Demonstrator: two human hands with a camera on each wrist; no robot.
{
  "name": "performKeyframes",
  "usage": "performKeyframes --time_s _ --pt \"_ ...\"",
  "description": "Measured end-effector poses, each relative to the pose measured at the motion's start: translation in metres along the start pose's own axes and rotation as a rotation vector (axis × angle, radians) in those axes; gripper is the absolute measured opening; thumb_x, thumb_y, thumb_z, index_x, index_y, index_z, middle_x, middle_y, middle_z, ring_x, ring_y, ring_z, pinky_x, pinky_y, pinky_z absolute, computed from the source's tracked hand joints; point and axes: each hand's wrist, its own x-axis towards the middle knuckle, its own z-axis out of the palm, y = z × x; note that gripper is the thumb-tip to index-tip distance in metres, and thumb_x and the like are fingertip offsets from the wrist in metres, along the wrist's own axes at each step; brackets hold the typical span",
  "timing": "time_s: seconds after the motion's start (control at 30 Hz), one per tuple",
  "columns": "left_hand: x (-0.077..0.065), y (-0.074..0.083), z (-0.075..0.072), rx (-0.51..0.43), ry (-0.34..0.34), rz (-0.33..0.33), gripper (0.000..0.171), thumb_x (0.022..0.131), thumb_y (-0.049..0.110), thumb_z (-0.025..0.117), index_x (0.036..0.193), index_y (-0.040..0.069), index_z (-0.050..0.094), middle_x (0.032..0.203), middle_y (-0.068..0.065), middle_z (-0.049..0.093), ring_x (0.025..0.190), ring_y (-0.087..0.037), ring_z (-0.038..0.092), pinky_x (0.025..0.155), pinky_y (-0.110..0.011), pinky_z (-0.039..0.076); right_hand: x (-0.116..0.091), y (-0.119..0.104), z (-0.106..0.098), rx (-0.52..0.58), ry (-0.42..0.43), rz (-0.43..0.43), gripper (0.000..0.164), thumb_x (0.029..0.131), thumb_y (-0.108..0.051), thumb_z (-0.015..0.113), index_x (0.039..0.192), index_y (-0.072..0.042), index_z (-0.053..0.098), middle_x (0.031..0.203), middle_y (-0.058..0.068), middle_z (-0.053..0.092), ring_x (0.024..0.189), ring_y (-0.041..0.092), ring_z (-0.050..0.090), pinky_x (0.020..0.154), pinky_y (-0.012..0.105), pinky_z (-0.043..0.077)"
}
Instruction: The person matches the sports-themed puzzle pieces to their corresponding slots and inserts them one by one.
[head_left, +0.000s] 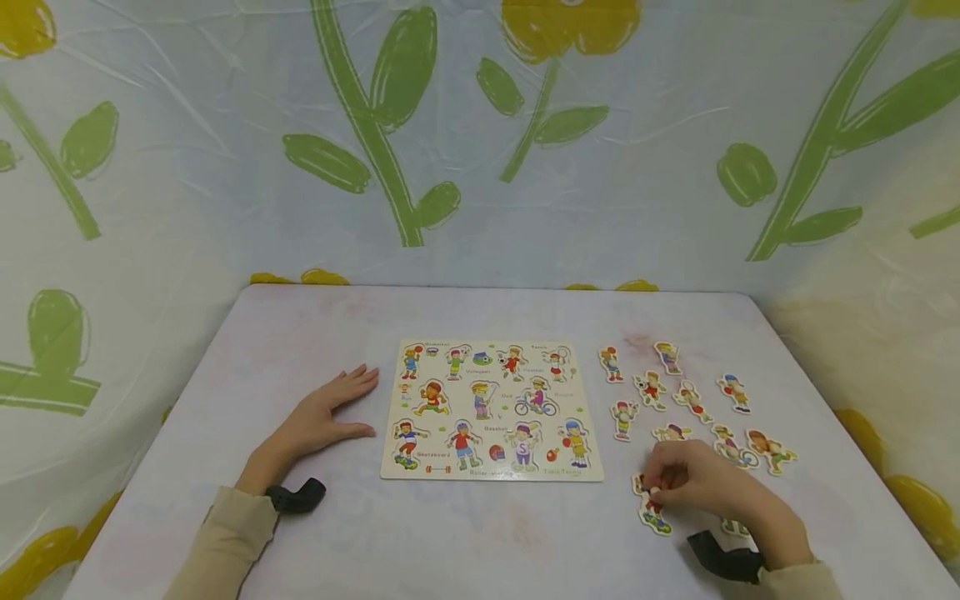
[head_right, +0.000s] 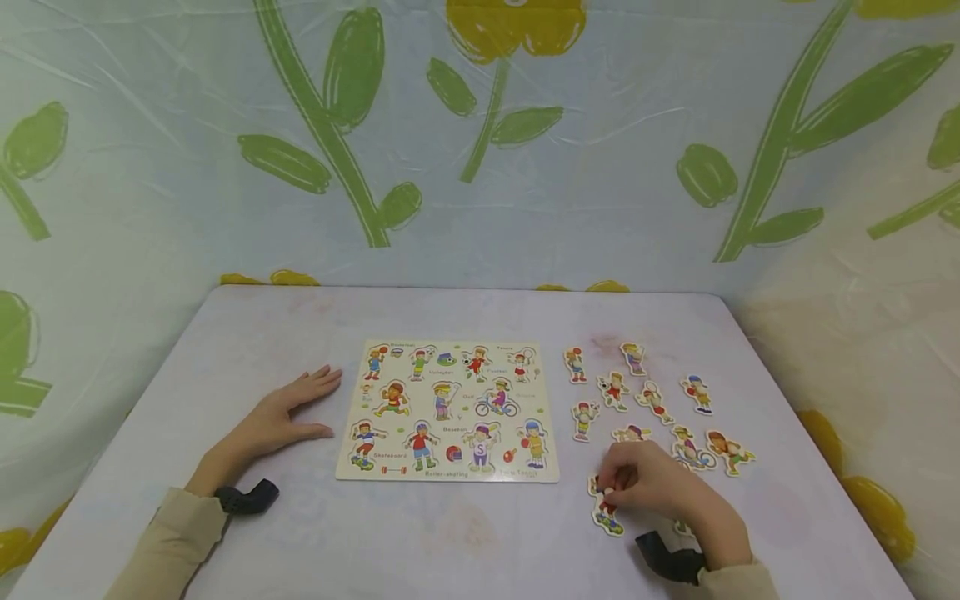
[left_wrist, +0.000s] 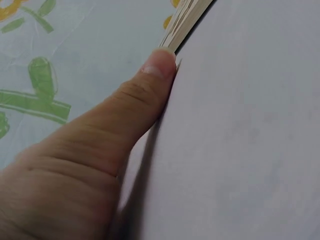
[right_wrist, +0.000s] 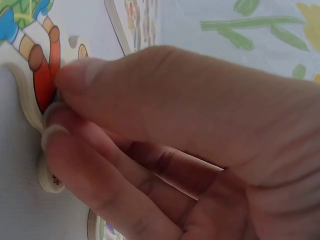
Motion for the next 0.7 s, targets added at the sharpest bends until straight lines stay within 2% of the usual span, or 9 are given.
performKeyframes --time_s 0.1,0.2,0.37,0.6,0.7 --pt "0.001 -0.001 0.003 0.159 -0.058 -0.011 0.089 0.088 0.056 0.067 0.155 0.009 0.033 0.162 -0.002 0.027 0.151 -0.023 0.018 0.124 -0.034 0.008 0.000 -0.002 0.000 0.005 -0.006 -0.013 0.011 0.083 -0.009 0.078 0.087 -0.014 0.070 0.082 -0.001 0.063 0.069 0.009 0.059 0.058 0.024 0.052" --pt "0.000 -0.001 0.005 0.252 -0.089 -0.006 0.089 0.092 0.060 0.060 0.157 0.009 0.027 0.164 -0.002 0.020 0.152 -0.023 0.012 0.124 -0.036 0.006 0.001 -0.004 -0.002 -0.035 0.005 -0.029 0.012 0.082 -0.007 0.079 0.086 -0.015 0.070 0.082 -0.003 0.062 0.069 0.007 0.058 0.057 0.024 0.052" --pt "-0.002 0.003 0.002 0.241 -0.080 -0.006 0.087 0.092 0.057 0.063 0.156 0.008 0.029 0.164 -0.003 0.022 0.151 -0.025 0.015 0.124 -0.039 0.010 0.004 -0.012 -0.005 -0.132 0.059 -0.067 0.015 0.081 -0.008 0.081 0.086 -0.018 0.071 0.084 -0.007 0.062 0.070 0.004 0.055 0.058 0.022 0.052" --pt "-0.001 0.010 -0.001 0.230 -0.086 0.025 0.084 0.092 0.050 0.065 0.154 0.004 0.032 0.162 -0.008 0.025 0.150 -0.029 0.018 0.123 -0.044 0.013 0.014 -0.023 -0.011 -0.194 0.136 -0.213 0.018 0.080 -0.003 0.081 0.089 -0.016 0.072 0.085 -0.006 0.063 0.068 0.003 0.057 0.057 0.021 0.053" --pt "0.000 0.010 -0.001 0.242 -0.084 0.021 0.085 0.092 0.050 0.065 0.155 0.005 0.031 0.162 -0.007 0.025 0.150 -0.028 0.018 0.123 -0.043 0.013 0.021 -0.031 -0.013 -0.212 0.144 -0.237 0.018 0.080 -0.002 0.081 0.090 -0.014 0.073 0.086 -0.006 0.063 0.069 0.003 0.056 0.058 0.021 0.054"
